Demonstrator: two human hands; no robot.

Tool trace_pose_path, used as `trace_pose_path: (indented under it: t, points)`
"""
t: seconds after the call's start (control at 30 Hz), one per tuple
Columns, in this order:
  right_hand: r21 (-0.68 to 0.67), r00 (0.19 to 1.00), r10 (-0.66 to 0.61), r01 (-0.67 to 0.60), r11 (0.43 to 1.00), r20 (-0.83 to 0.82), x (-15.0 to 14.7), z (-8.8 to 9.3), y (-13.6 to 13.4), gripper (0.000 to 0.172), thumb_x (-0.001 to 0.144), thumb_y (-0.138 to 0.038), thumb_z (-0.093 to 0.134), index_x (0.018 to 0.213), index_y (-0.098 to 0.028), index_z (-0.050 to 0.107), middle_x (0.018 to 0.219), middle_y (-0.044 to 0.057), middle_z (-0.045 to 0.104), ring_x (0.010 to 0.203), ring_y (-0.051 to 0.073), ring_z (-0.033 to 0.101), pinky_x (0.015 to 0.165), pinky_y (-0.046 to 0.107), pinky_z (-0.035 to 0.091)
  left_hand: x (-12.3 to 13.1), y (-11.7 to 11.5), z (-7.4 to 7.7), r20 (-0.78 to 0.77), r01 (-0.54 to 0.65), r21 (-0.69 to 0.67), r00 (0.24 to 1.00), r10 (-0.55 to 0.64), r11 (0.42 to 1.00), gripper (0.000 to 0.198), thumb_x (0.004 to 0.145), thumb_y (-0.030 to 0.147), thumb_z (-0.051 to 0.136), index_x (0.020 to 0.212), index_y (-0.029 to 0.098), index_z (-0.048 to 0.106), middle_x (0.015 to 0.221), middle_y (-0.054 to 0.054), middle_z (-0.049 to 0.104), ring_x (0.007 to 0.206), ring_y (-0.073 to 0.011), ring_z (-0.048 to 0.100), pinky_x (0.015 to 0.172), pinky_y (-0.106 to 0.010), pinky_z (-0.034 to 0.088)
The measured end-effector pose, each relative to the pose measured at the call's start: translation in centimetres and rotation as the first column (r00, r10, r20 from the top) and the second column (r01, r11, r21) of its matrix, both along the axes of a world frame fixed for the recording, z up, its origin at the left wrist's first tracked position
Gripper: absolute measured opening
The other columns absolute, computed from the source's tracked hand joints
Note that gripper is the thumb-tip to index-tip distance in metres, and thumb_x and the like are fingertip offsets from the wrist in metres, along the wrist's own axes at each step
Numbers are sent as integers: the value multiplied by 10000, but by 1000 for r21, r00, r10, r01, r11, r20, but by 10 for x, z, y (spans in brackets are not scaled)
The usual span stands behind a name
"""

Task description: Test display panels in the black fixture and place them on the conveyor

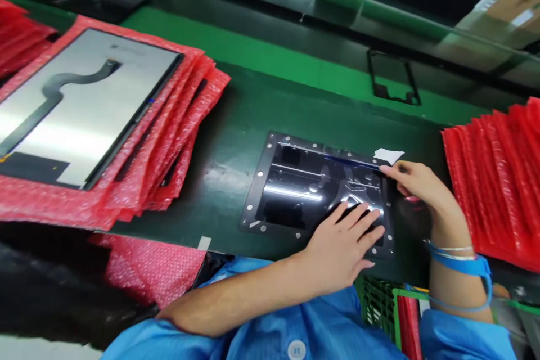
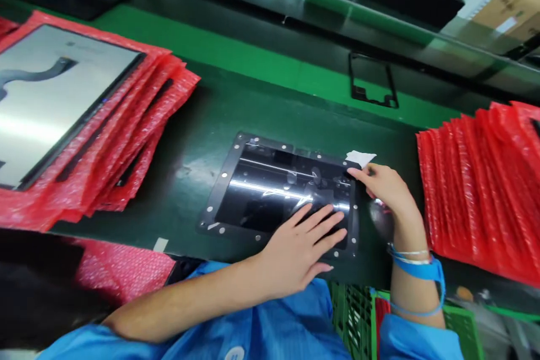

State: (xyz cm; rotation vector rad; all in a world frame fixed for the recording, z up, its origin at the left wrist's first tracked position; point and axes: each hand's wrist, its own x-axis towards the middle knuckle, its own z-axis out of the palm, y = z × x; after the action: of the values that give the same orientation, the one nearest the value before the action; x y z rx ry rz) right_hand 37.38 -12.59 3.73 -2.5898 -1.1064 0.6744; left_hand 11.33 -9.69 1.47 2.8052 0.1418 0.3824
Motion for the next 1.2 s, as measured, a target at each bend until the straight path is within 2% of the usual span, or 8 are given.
trace_pose_path:
  t: [0.17, 0.43, 0.57, 0.63, 0.83, 1.07, 1.13, 1.2]
  points:
    - [-88, 994, -3, 12, 996, 105, 5, -5, 20, 582, 653, -737, 714, 526, -243, 433, 496, 10, 505, 521, 196, 489, 511, 293, 295, 22, -7, -13, -43, 56, 96, 998, -52, 994, 424, 1003, 438, 495, 1345, 223, 626, 1531, -51, 491, 1433, -266, 420, 1159, -446, 347]
    - [-50, 976, 0, 11, 999, 217, -7, 0, 18, 559, 739, -644, 748, 526, -235, 431, 583, 14, 537, 618, 210, 510, 559, 301, 273, 19, 26, 3, -71, 131, -29, 989, -132, 991, 426, 1004, 450, 487, 1343, 229, 619, 1505, -68, 525, 1402, -253, 459, 1152, -458, 363]
    - [69, 976, -83, 70, 995, 203, -13, -5, 10, 514, 877, -604, 592, 556, -235, 437, 613, 34, 562, 653, 221, 532, 569, 299, 277, 19, 66, 8, -32, -247, -1, 969, 246, 969, 455, 973, 340, 532, 1397, 177, 556, 1453, -157, 559, 1355, -307, 500, 1156, -547, 331]
    - [128, 974, -125, 102, 987, 189, -13, -7, 8, 489, 903, -565, 541, 558, -234, 440, 619, 46, 565, 662, 228, 539, 577, 298, 273, 23, 80, 7, -21, -345, 32, 938, 346, 938, 472, 964, 325, 527, 1395, 133, 550, 1389, -188, 599, 1319, -345, 516, 1152, -594, 313]
    - [314, 986, -161, 138, 939, 50, -14, -7, 8, 373, 747, -558, 660, 624, -235, 520, 583, 25, 549, 598, 207, 487, 576, 297, 278, 35, 90, 10, 19, -380, 24, 925, 380, 925, 448, 950, 350, 526, 1299, 74, 578, 1180, -196, 649, 1158, -364, 547, 1078, -586, 376]
    - [554, 959, 26, 141, 820, -282, -28, -11, 5, 680, 751, -888, 442, 548, -240, 399, 506, -2, 390, 540, 176, 436, 530, 297, 358, 17, 96, 32, 298, -335, -54, 894, 335, 941, 393, 1004, 296, 419, 1355, 146, 514, 1170, -113, 664, 1137, -267, 557, 1120, -487, 331]
    - [595, 939, 47, 176, 784, -340, -32, -14, 6, 695, 746, -903, 468, 555, -239, 393, 521, -1, 395, 558, 181, 450, 529, 298, 374, 3, 106, 36, 357, -423, -159, 818, 451, 892, 345, 987, 303, 464, 1300, 197, 564, 1166, -88, 680, 1131, -250, 570, 1081, -445, 375]
    - [626, 922, 57, 213, 750, -382, -35, -17, 7, 698, 737, -901, 514, 559, -236, 400, 532, -4, 401, 565, 179, 451, 534, 299, 386, -11, 117, 38, 375, -554, -361, 651, 660, 750, 284, 944, 333, 535, 1180, 212, 637, 1117, -75, 695, 1066, -245, 599, 987, -402, 439]
